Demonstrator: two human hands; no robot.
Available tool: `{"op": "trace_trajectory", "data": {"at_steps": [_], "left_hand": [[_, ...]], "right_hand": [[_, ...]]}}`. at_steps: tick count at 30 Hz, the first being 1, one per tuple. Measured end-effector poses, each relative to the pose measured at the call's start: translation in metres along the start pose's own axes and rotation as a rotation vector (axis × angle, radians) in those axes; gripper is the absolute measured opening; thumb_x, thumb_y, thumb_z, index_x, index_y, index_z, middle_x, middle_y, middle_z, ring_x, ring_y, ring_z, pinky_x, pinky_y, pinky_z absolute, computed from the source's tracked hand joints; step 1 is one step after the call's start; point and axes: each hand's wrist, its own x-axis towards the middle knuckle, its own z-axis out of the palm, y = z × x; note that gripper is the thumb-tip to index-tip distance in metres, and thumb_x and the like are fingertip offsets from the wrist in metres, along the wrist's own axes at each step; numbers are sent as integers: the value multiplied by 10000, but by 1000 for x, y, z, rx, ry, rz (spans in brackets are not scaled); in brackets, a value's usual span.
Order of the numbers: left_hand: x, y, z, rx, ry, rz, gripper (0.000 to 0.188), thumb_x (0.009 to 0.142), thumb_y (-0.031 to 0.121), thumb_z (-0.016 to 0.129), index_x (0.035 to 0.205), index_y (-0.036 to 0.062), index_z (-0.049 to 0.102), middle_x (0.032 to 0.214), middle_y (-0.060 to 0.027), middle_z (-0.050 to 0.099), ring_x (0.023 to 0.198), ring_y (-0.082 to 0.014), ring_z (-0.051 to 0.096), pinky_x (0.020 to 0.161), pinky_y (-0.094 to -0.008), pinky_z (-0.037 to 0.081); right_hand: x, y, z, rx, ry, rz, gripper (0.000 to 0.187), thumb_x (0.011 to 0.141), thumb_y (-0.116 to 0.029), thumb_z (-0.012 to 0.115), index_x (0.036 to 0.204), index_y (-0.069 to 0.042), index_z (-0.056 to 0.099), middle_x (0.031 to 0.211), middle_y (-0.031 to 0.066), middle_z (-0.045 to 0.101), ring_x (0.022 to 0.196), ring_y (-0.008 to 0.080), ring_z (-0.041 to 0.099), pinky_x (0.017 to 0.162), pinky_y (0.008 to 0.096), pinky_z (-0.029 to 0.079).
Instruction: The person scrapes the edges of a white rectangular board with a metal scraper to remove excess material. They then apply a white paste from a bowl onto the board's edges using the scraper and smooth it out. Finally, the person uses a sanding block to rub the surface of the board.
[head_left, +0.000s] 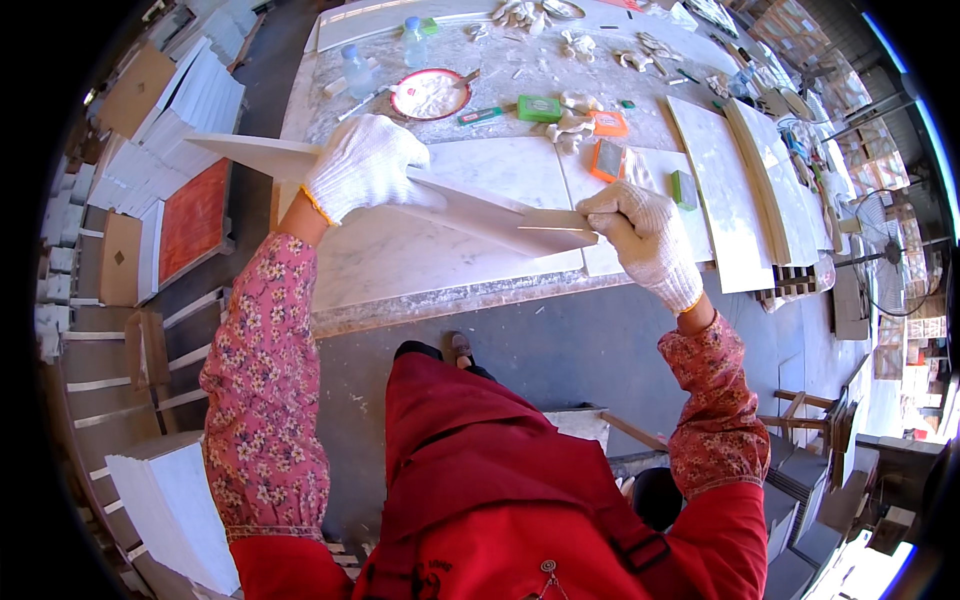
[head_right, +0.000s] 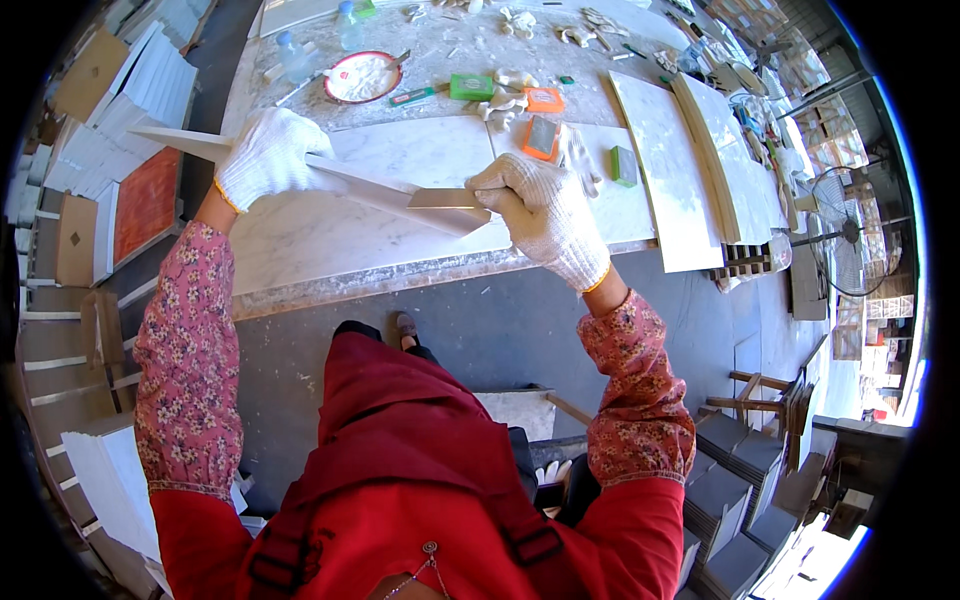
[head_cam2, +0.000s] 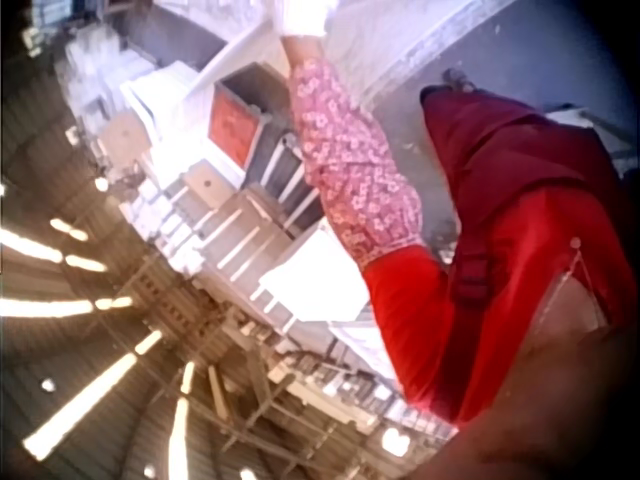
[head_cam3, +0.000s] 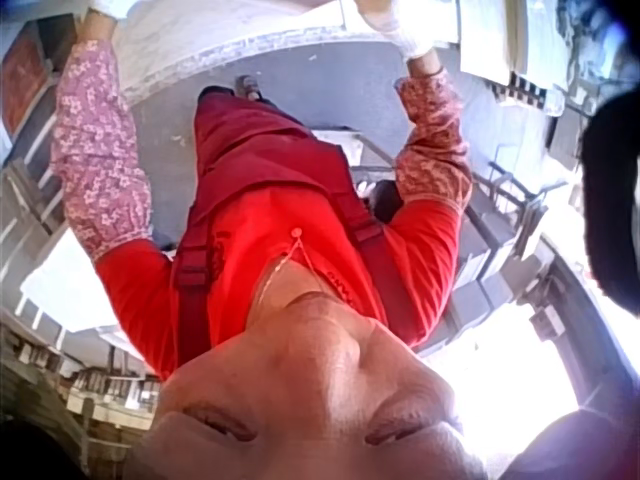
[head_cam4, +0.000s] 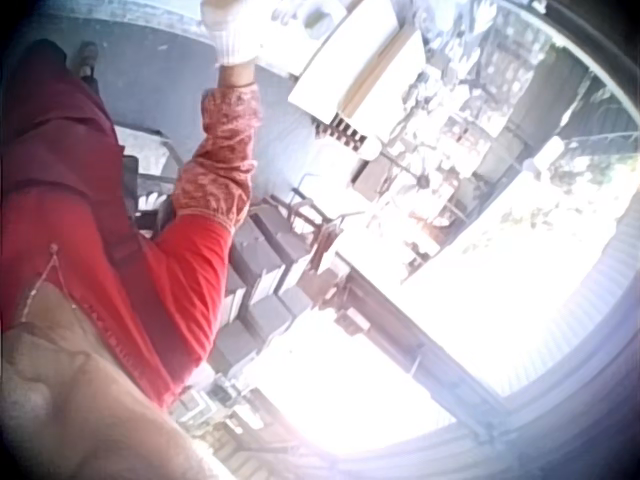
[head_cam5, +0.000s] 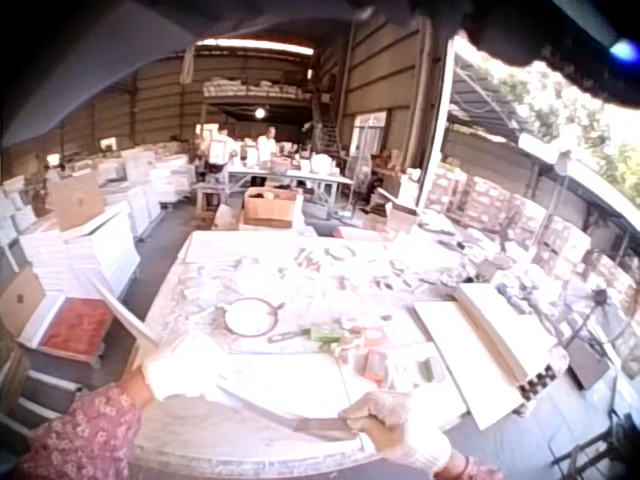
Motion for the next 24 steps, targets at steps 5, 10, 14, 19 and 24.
{"op": "trace_trajectory", "data": {"at_steps": [5, 10, 14, 19, 24], "left_hand": [[5, -2, 0, 51, -10, 5, 486, 683, 557, 785, 676, 80, 691, 641, -137, 628, 634, -335, 626, 605, -431, 480], [4, -2, 1, 49, 2, 7, 484, 693, 562, 769, 663, 88, 679, 623, -148, 610, 619, -344, 613, 593, -439, 467], [9, -6, 5, 68, -30, 7, 449, 677, 596, 743, 707, 148, 731, 694, -149, 673, 679, -349, 671, 657, -445, 549], [12, -3, -6, 44, -104, -35, 497, 677, 607, 737, 771, 118, 752, 818, -186, 697, 763, -375, 681, 724, -463, 557], [11, 3, -14, 63, -122, -28, 520, 680, 605, 736, 800, 100, 759, 876, -190, 704, 819, -365, 688, 765, -477, 548]], "right_hand": [[-7, 2, 1, -88, 87, -27, 84, 911, -33, 616, 931, -5, 693, 818, 97, 709, 728, 181, 685, 669, 312, 533], [-12, 2, 6, -93, 144, 6, 87, 894, -19, 615, 932, -12, 693, 812, 105, 700, 701, 188, 674, 661, 307, 530], [-18, 1, 9, -90, 193, 73, 88, 886, -18, 618, 933, -9, 692, 802, 103, 686, 689, 189, 660, 655, 307, 522], [-29, -9, 16, -163, 316, 102, 88, 902, -33, 615, 940, -6, 689, 765, 102, 653, 657, 178, 616, 634, 305, 499], [-40, -19, 30, -119, 419, 258, 88, 926, -55, 613, 922, 10, 672, 751, 112, 635, 636, 147, 573, 611, 300, 476]]}}
